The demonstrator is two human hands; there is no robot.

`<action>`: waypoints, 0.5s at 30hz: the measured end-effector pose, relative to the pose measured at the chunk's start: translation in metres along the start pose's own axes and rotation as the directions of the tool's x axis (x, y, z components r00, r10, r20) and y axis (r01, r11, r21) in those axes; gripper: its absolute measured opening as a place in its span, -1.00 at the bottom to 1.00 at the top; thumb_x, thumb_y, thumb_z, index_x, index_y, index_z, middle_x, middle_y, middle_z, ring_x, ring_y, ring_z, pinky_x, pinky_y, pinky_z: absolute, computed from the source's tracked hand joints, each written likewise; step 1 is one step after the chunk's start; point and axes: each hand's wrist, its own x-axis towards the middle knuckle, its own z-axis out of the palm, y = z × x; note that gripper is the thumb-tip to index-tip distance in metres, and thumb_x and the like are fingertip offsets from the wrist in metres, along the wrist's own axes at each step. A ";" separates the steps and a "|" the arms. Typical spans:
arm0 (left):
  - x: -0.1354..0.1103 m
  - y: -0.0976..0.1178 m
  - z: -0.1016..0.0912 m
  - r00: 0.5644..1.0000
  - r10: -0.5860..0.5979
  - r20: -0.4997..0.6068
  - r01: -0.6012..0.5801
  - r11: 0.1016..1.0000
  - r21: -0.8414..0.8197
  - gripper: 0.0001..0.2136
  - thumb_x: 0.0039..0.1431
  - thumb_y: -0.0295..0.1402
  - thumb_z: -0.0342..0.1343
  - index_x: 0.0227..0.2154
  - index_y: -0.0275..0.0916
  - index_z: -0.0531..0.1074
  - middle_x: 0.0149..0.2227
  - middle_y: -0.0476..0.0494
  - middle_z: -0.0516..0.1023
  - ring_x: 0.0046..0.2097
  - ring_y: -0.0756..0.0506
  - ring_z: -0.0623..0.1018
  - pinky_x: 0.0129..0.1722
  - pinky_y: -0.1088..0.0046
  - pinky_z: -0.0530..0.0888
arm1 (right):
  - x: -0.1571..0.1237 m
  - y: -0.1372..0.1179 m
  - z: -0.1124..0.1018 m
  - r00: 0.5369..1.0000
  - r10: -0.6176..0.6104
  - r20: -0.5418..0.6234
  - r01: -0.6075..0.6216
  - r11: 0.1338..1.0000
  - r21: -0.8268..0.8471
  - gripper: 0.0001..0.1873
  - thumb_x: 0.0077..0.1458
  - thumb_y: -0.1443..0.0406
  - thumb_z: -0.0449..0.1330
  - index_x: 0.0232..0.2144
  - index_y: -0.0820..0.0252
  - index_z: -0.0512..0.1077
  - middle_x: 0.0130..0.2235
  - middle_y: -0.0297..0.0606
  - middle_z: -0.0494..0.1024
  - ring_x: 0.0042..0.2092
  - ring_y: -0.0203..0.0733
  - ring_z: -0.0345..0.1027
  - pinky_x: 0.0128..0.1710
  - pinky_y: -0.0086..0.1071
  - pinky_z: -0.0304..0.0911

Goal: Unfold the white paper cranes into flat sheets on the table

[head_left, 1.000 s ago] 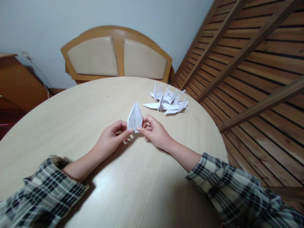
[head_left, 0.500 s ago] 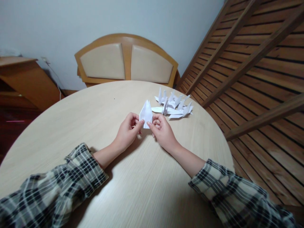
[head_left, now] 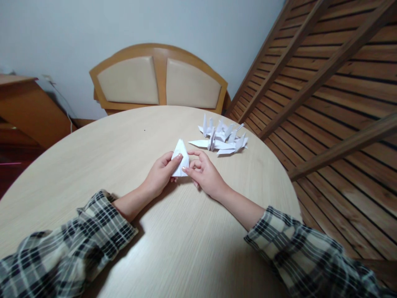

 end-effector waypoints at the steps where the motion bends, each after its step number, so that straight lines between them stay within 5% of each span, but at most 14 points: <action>1: 0.000 0.000 0.000 1.000 0.006 -0.003 -0.006 1.000 0.015 -0.70 0.14 -0.09 0.16 -0.39 -0.26 0.37 -0.56 0.07 0.33 -0.61 0.08 0.28 -0.70 0.59 0.23 | 0.000 0.000 0.000 1.000 0.014 0.009 -0.014 1.000 0.005 -0.50 0.03 0.22 0.27 -0.03 0.09 0.16 -0.52 -0.63 0.31 -0.71 -0.48 0.10 -0.80 -0.59 -0.02; 4: -0.002 -0.001 -0.001 1.000 0.024 0.016 -0.025 0.998 0.066 -0.71 0.15 -0.09 0.15 -0.39 -0.25 0.35 -0.58 0.08 0.31 -0.61 0.08 0.28 -0.69 0.59 0.25 | -0.001 0.001 -0.001 0.999 0.038 0.024 -0.038 0.999 0.019 -0.46 0.02 0.20 0.28 0.01 0.10 0.17 -0.55 -0.64 0.30 -0.70 -0.46 0.12 -0.80 -0.59 0.01; 15: -0.005 0.002 0.000 0.999 0.014 0.042 -0.020 0.991 0.131 -0.71 0.13 -0.09 0.14 -0.44 -0.23 0.34 -0.61 0.10 0.31 -0.64 0.07 0.29 -0.70 0.57 0.24 | -0.002 0.000 0.001 0.998 0.007 0.060 -0.005 0.999 -0.050 -0.78 0.14 0.18 0.19 -0.24 0.15 0.28 -0.60 -0.59 0.26 -0.68 -0.46 0.12 -0.77 -0.60 -0.01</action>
